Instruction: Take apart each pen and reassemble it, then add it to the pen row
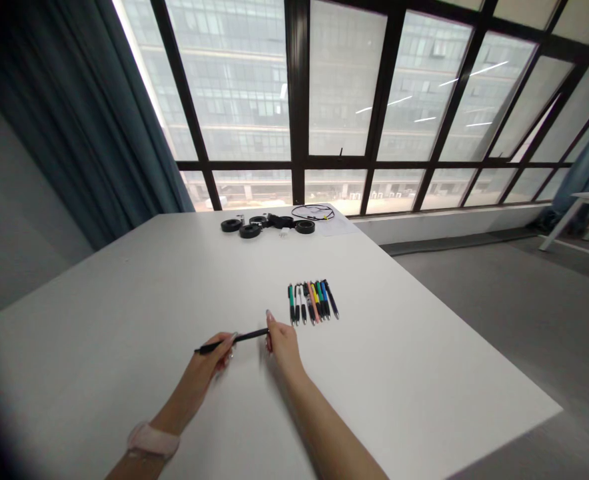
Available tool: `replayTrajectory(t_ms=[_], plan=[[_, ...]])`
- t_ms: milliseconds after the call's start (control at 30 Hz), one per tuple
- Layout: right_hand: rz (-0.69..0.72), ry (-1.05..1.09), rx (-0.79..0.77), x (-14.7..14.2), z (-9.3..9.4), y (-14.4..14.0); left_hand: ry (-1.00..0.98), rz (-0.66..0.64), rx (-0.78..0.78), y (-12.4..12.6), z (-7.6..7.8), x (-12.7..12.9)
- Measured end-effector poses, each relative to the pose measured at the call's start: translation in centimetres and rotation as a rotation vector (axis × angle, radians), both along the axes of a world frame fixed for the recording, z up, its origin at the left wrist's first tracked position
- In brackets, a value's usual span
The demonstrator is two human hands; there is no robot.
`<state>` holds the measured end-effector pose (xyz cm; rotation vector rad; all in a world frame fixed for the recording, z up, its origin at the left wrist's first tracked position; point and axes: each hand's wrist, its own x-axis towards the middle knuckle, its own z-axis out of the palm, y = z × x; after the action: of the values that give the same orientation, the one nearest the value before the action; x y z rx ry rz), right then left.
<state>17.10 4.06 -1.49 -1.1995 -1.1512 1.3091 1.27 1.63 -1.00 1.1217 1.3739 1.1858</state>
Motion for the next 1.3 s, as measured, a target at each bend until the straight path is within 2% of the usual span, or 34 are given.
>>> replayTrajectory(t_ms=[133,333,600,833,900,1100,1300], plan=[[-0.019,-0.011,-0.027,0.3,-0.2,0.1,0.046,-0.006,0.009,-0.1,0.0,-0.2],[0.016,-0.013,0.115,-0.1,-0.6,0.0,0.117,0.096,0.074,0.1,-0.7,-0.8],[0.026,-0.041,0.171,-0.2,-0.7,-0.1,0.095,0.167,0.013,0.1,-0.6,-0.9],[0.119,0.126,0.151,-0.5,-0.5,0.0,0.009,0.283,-0.061,0.4,-0.8,-0.8],[0.111,0.167,0.128,-0.6,-0.5,-0.1,-0.024,0.243,-0.038,0.5,-0.9,-0.6],[0.203,0.201,0.054,-0.5,-0.4,0.0,-0.006,-0.007,0.048,0.5,-1.1,0.1],[0.216,0.200,0.102,-0.5,-0.8,-0.1,0.030,-0.019,0.056,0.2,-1.1,0.2]])
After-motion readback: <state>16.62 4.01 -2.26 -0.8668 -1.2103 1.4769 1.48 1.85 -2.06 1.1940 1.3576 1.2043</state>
